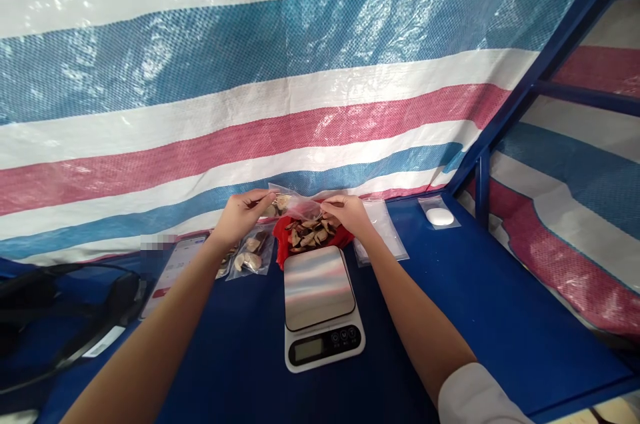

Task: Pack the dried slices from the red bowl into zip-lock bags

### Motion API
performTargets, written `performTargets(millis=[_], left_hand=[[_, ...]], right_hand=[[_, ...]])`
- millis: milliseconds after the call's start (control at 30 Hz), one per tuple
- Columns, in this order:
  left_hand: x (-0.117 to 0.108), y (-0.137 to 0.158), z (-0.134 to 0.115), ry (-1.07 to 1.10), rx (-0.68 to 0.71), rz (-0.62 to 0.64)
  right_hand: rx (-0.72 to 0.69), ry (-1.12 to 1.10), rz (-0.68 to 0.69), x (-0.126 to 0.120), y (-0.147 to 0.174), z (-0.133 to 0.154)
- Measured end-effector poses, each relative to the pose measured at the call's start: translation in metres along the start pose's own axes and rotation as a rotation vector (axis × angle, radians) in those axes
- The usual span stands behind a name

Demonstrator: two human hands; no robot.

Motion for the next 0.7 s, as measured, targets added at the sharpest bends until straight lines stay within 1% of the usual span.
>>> performTargets(millis=[133, 233, 300, 433, 567, 700], left_hand=[[-0.002, -0.004, -0.013, -0.026, 0.056, 0.006], [-0.003, -0.008, -0.019, -0.045, 0.087, 0.021], [-0.003, -0.011, -0.02, -0.068, 0.097, 0.032], [0.002, -0.014, -0.021, -0.086, 0.091, 0.047], [0.01, -0.013, -0.023, -0.094, 0.114, 0.061], [0.014, -0.01, -0.014, -0.129, 0.098, 0.066]], right_hand=[[0.072, -0.116, 0.02, 0.003, 0.002, -0.003], [0.083, -0.13, 0.006, 0.003, 0.0, -0.007], [0.065, -0.088, -0.017, 0.0, -0.003, -0.009], [-0.043, 0.082, -0.067, -0.008, -0.005, -0.003], [-0.012, 0.052, -0.03, -0.008, -0.005, -0.006], [-0.044, 0.103, -0.055, -0.013, -0.007, -0.011]])
Point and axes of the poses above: each hand's wrist, its own y-axis away from the middle knuckle, its own x-axis out of the palm, z = x × y, the point moved 6 cm from there along -y, towards the middle knuckle, and after that the axes turned 1 degree about -z, right-handed, at the moved point
